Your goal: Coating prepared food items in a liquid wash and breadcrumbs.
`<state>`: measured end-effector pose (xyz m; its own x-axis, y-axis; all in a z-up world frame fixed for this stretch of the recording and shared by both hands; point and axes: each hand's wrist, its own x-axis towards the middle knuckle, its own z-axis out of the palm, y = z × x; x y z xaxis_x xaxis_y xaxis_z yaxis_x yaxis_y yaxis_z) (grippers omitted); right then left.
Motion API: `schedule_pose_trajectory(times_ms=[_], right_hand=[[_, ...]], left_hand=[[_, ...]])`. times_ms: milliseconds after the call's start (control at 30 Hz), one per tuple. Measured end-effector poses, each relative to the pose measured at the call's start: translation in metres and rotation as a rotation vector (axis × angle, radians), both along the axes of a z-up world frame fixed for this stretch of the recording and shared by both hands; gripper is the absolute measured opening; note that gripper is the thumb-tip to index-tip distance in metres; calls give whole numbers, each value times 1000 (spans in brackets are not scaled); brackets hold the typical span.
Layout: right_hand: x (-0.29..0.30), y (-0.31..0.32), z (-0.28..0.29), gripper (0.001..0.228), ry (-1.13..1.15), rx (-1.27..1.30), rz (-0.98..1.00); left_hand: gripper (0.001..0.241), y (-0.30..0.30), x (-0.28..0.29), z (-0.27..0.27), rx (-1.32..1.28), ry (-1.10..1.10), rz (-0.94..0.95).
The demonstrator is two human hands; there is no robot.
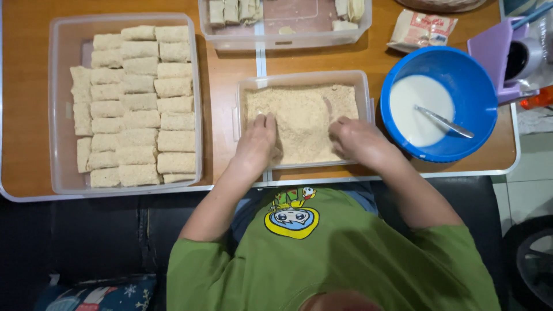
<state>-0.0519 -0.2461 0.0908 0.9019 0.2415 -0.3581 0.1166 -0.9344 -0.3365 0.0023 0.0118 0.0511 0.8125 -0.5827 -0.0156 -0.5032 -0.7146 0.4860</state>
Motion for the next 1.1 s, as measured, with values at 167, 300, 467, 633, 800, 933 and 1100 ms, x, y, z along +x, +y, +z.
schedule_pose_trajectory(times_ms=[167, 300, 467, 633, 800, 933, 1100], right_hand=[[-3, 5, -24, 34, 53, 141, 79], [0, 29, -31, 40, -51, 336, 106], [4, 56, -25, 42, -131, 415, 145], [10, 66, -34, 45, -208, 516, 130], [23, 61, -42, 31, -256, 626, 116], [37, 50, -13, 30, -160, 717, -5], [40, 42, 4, 37, -163, 610, 51]], left_hand=[[72, -6, -1, -25, 144, -1, 23], [56, -14, -5, -39, 226, 15, 68], [85, -14, -3, -17, 128, 166, 152], [88, -6, 3, -7, 65, 157, 100], [98, -2, 11, 21, -60, 383, 84], [81, -3, 17, 25, -257, 224, 22], [54, -9, 16, 33, -339, -88, -11]])
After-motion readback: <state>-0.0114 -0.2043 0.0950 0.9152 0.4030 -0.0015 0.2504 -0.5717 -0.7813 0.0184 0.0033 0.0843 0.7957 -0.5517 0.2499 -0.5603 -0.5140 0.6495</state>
